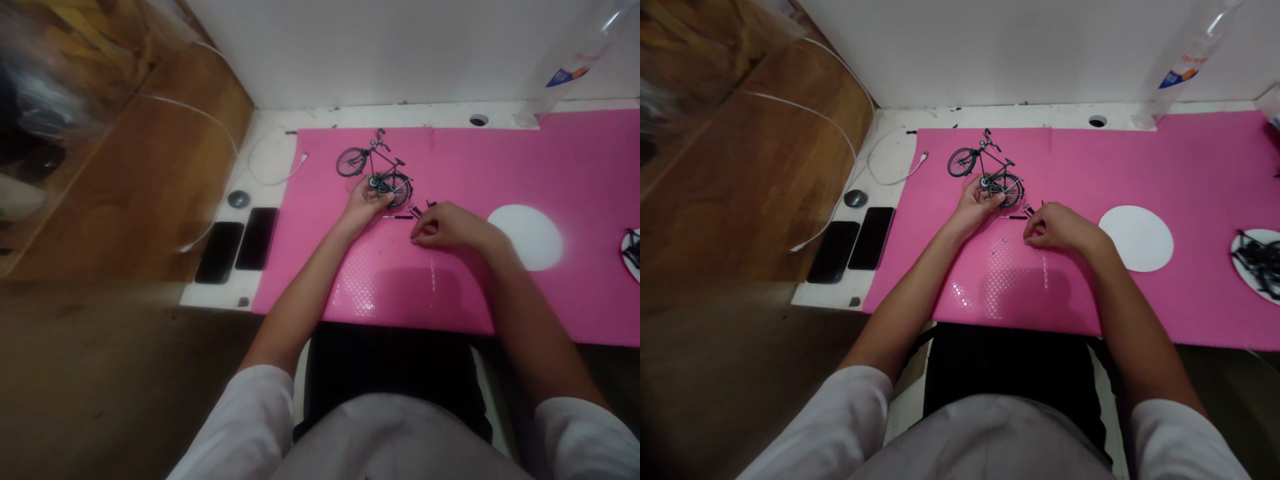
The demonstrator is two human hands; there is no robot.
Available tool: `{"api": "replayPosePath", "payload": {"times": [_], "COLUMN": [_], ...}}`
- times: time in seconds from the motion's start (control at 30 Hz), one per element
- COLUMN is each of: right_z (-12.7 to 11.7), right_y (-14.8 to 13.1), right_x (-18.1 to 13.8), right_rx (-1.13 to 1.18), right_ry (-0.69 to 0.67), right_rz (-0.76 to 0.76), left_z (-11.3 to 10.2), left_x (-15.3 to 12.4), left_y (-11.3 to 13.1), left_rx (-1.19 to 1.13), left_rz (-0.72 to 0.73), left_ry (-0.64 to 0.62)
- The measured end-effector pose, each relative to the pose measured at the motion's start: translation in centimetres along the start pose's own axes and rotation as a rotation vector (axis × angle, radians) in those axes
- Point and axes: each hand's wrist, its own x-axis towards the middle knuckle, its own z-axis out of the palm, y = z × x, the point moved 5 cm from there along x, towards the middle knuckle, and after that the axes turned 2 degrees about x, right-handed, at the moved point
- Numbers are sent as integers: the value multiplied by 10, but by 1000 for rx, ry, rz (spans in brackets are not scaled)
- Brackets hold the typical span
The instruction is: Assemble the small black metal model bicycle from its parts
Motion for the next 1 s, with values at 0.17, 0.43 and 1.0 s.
{"api": "replayPosePath", "payload": {"times": [0.17, 0.43, 1.0], "right_z": [4, 9, 3], "right_y": [0, -4, -6], "right_x": [0, 4, 11], "right_rx": [-5, -58, -62], "right_ry": [-4, 11, 692], "right_rz": [-4, -15, -135], "left_z": [1, -2, 9], "left_x": [-1, 4, -4], "left_y": [1, -5, -2], "left_rx": [0, -1, 38], "left_rz": [-2, -2, -8], "left_ry": [2, -9, -58]}}
